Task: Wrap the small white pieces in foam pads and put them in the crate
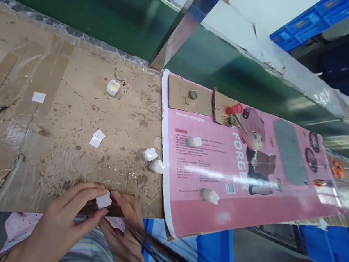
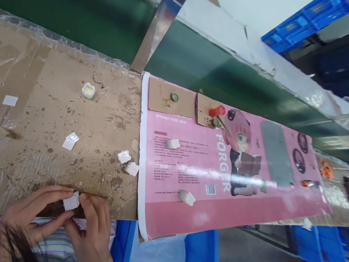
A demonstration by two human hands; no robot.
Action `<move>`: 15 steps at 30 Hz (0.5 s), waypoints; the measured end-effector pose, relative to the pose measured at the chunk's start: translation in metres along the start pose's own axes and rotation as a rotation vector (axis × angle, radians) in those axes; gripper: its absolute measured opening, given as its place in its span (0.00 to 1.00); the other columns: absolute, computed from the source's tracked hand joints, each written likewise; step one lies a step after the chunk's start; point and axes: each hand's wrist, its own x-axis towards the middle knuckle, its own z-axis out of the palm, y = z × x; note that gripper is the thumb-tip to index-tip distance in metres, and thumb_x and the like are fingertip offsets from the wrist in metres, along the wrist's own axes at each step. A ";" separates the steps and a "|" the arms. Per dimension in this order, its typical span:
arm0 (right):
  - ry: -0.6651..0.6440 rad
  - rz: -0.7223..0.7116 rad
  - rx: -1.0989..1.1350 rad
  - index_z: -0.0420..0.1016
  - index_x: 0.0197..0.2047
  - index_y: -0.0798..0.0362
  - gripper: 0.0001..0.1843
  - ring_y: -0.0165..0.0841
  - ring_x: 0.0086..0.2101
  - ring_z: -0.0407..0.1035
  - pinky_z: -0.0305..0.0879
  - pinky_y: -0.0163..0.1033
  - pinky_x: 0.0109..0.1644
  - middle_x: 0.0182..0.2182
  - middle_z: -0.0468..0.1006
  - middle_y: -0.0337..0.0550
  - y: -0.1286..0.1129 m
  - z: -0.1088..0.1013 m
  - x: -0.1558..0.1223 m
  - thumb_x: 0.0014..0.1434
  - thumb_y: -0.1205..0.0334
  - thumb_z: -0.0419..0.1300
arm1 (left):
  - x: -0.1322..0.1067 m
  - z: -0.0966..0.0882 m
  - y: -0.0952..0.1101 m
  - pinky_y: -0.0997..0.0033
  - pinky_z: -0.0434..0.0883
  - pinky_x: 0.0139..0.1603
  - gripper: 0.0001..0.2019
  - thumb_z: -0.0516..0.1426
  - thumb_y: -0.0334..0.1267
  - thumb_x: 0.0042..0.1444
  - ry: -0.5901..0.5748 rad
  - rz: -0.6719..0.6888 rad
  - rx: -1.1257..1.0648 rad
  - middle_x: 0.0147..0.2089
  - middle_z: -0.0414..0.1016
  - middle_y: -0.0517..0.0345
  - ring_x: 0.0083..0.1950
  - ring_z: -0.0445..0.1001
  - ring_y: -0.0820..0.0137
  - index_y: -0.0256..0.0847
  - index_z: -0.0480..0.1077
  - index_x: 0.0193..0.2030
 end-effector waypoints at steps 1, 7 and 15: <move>-0.004 -0.029 0.003 0.71 0.64 0.50 0.18 0.37 0.42 0.79 0.81 0.39 0.44 0.44 0.82 0.49 0.003 -0.001 -0.002 0.74 0.59 0.60 | -0.001 0.000 -0.001 0.84 0.74 0.63 0.11 0.53 0.44 0.77 0.013 0.007 -0.008 0.54 0.80 0.59 0.54 0.82 0.75 0.46 0.71 0.58; -0.032 -0.192 -0.165 0.80 0.58 0.50 0.13 0.37 0.45 0.81 0.81 0.39 0.49 0.43 0.86 0.47 0.011 -0.009 -0.008 0.73 0.62 0.61 | -0.014 0.008 -0.011 0.85 0.79 0.58 0.11 0.52 0.42 0.77 -0.009 -0.023 -0.160 0.57 0.81 0.61 0.56 0.83 0.76 0.50 0.73 0.59; -0.118 -0.200 -0.170 0.82 0.51 0.54 0.11 0.34 0.43 0.82 0.80 0.35 0.50 0.41 0.87 0.47 0.005 -0.022 0.011 0.74 0.60 0.60 | -0.025 0.005 -0.013 0.80 0.86 0.51 0.27 0.43 0.30 0.78 -0.091 -0.159 -0.554 0.64 0.80 0.66 0.57 0.85 0.70 0.63 0.61 0.75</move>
